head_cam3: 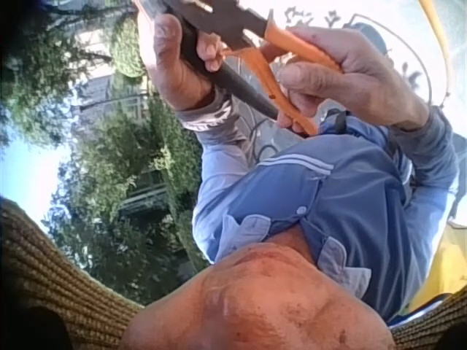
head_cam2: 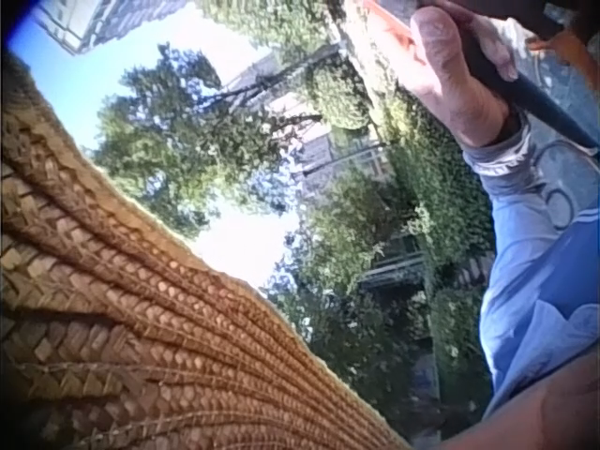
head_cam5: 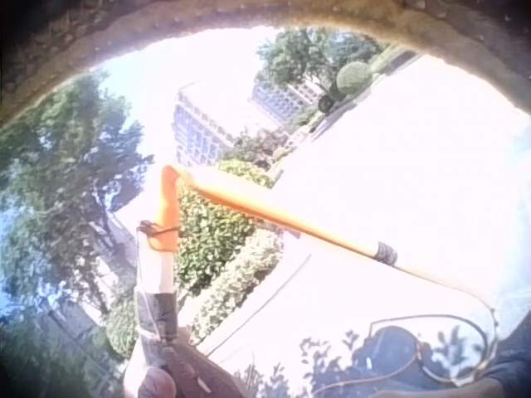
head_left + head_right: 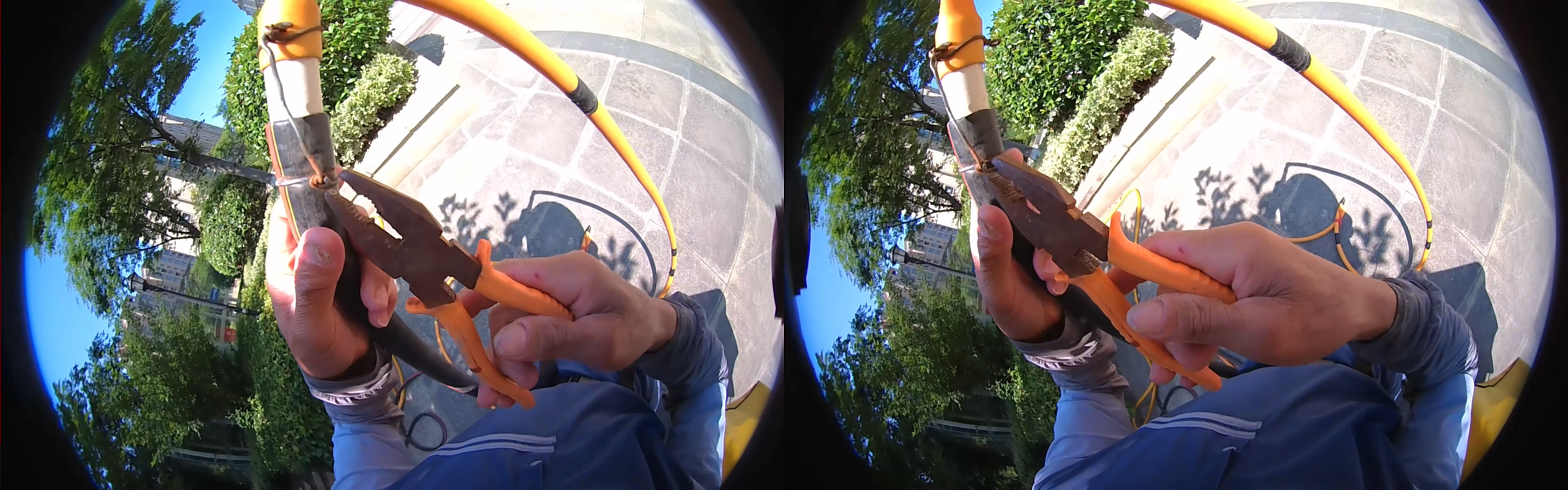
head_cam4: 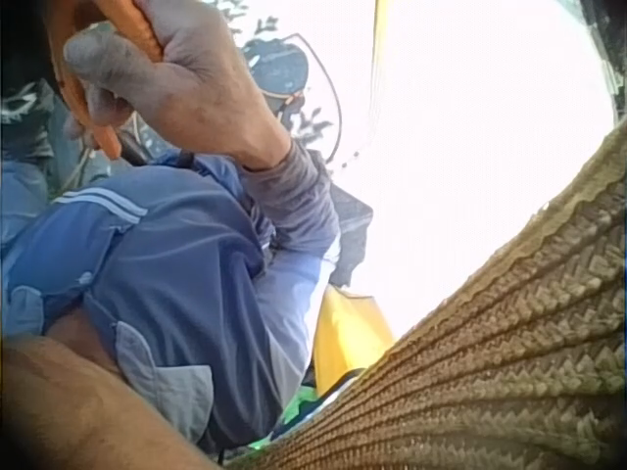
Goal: Using pliers to tighten a wire wrap around a hose connection to secure it.
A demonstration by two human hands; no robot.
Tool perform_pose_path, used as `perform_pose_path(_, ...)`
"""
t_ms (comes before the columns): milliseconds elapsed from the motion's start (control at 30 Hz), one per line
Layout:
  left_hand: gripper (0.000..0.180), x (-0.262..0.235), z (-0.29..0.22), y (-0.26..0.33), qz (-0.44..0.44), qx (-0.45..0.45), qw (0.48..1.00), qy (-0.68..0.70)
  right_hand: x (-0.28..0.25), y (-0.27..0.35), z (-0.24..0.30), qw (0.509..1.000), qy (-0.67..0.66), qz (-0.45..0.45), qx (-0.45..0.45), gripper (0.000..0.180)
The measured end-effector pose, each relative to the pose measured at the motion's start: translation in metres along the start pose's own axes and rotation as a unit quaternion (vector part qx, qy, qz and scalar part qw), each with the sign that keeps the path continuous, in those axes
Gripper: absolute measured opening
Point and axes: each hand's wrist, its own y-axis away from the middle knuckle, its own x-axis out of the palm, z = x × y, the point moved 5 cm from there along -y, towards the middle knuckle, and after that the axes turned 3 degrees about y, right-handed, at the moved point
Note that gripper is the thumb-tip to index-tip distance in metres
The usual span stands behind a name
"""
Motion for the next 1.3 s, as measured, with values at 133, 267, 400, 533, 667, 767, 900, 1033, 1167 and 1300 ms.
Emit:
perform_pose_path(133,0.049,-0.001,0.008,0.001,0.003,-0.027,0.997,0.075,0.0,-0.003,0.002,0.999,-0.023,0.029,0.002,0.052)
perform_pose_path(267,0.061,-0.004,0.01,-0.003,0.012,-0.033,0.989,0.144,-0.003,-0.012,0.0,0.997,-0.044,0.055,-0.018,0.052)
perform_pose_path(400,0.066,-0.007,0.016,-0.001,0.042,-0.056,0.975,0.212,-0.008,-0.017,-0.006,0.997,-0.033,0.07,-0.03,0.054)
perform_pose_path(533,0.068,0.001,0.018,-0.003,0.058,-0.075,0.968,0.232,-0.011,-0.02,-0.014,0.992,-0.06,0.092,-0.056,0.052)
perform_pose_path(667,0.07,0.0,0.022,-0.003,0.076,-0.075,0.956,0.274,-0.011,-0.023,-0.013,0.987,-0.089,0.121,-0.054,0.051)
perform_pose_path(767,0.071,0.001,0.023,-0.004,0.079,-0.074,0.948,0.3,-0.01,-0.029,-0.019,0.981,-0.107,0.146,-0.075,0.05)
perform_pose_path(900,0.073,0.007,0.022,-0.004,0.092,-0.074,0.935,0.334,-0.014,-0.037,-0.023,0.978,-0.107,0.158,-0.089,0.05)
perform_pose_path(1033,0.074,0.006,0.018,0.0,0.098,-0.07,0.927,0.356,-0.012,-0.044,-0.019,0.979,-0.08,0.162,-0.089,0.05)
perform_pose_path(1167,0.075,0.001,0.02,-0.001,0.171,-0.122,0.91,0.358,-0.012,-0.04,-0.02,0.976,-0.099,0.185,-0.05,0.048)
perform_pose_path(1300,0.076,0.006,0.019,0.001,0.146,-0.112,0.909,0.373,-0.012,-0.039,-0.023,0.975,-0.091,0.201,-0.032,0.042)
